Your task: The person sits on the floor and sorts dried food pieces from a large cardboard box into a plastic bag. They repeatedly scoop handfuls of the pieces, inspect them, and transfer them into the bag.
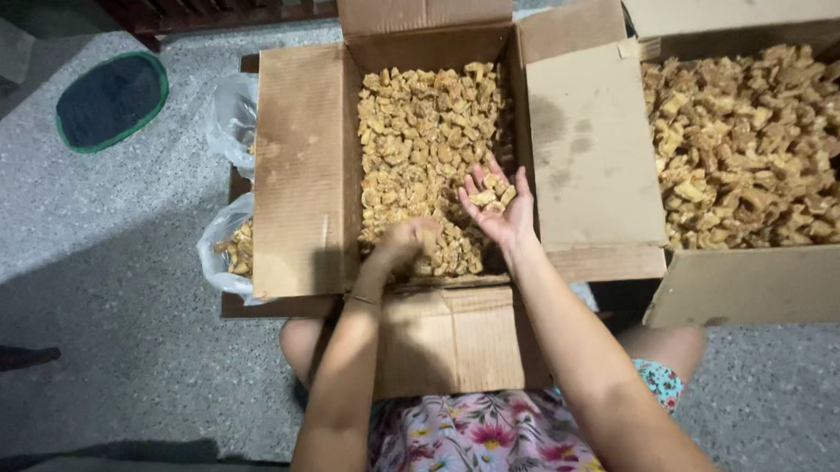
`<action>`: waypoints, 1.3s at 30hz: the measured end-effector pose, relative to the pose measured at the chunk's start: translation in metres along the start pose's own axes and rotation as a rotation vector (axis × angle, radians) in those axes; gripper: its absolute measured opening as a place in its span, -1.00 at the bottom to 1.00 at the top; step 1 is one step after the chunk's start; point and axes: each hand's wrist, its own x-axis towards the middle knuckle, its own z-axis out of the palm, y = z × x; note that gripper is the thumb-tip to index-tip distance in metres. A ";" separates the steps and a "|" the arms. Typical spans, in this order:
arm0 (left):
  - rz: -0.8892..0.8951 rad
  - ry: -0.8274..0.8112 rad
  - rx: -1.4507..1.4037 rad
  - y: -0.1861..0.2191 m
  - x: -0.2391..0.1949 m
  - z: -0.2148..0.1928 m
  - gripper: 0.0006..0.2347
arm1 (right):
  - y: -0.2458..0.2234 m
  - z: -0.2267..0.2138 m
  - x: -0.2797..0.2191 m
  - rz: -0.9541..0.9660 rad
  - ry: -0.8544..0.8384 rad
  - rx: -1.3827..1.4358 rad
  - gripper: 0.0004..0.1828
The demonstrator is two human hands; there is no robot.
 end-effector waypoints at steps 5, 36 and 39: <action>0.165 -0.001 -0.496 0.092 -0.017 -0.047 -0.65 | 0.007 0.026 -0.013 0.065 -0.017 -0.163 -0.27; 0.008 0.121 -0.675 0.155 -0.006 -0.033 -0.59 | 0.011 0.025 -0.016 0.185 -0.091 -0.227 -0.40; 0.100 0.068 -0.962 0.146 -0.015 -0.042 -0.54 | 0.012 0.024 -0.014 0.156 -0.030 -0.221 -0.44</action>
